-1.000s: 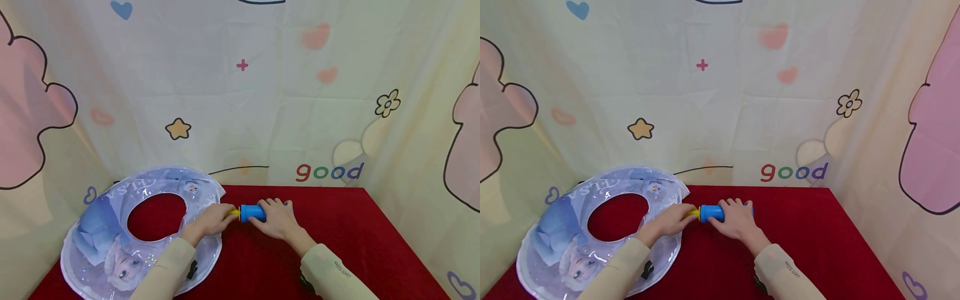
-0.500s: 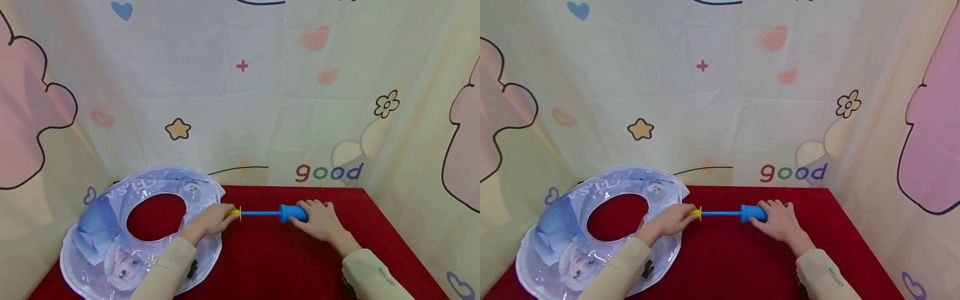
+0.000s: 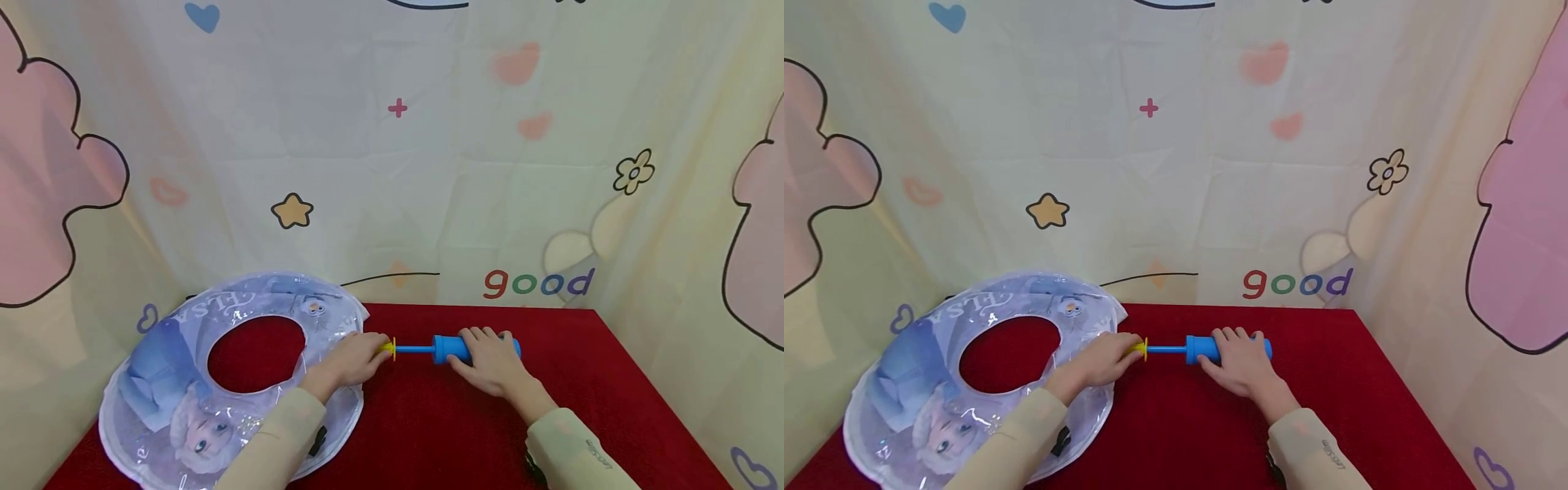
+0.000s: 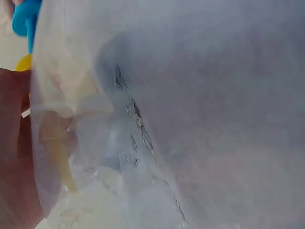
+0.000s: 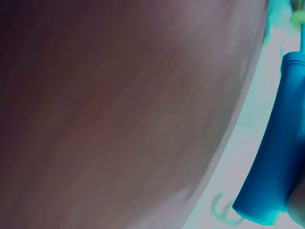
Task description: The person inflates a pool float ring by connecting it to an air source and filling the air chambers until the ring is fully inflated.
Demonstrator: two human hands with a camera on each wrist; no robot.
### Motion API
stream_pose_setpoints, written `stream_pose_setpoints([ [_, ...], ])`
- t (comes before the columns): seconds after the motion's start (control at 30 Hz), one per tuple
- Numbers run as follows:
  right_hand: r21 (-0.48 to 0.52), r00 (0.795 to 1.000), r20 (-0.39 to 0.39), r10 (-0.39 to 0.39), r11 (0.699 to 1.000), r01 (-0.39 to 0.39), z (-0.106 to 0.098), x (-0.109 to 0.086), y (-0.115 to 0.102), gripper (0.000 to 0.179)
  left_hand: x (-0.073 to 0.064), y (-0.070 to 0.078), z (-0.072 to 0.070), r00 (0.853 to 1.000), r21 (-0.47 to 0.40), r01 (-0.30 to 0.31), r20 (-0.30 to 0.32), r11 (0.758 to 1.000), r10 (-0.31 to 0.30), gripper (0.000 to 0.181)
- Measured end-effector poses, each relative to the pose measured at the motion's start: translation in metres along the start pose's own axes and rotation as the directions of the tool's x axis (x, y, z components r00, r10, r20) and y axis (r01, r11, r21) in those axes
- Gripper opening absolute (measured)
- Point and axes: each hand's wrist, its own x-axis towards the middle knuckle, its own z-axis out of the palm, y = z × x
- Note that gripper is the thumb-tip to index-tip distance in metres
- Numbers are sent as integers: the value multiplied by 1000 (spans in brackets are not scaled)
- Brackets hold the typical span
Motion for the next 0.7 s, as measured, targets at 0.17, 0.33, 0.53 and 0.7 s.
stream_pose_setpoints([
  [0.17, -9, 998, 54, -16, 1000, 17, 4, 21, -37, 58, 2, 2, -2, 999, -3, 22, 23, 1000, -22, 10],
  [0.33, 3, 997, 81, -11, 1000, 11, 4, 28, -56, 59, -1, 2, -2, 1000, -24, 29, 13, 999, -28, 15],
  [0.53, 34, 998, 59, -9, 999, 7, -2, 15, -34, 58, -3, -3, -4, 999, -79, 4, -32, 997, -7, 9],
  [0.7, 80, 999, 36, -3, 997, 0, -7, -7, 4, 56, -3, -5, -3, 1000, -67, -4, -23, 998, 2, 10],
])
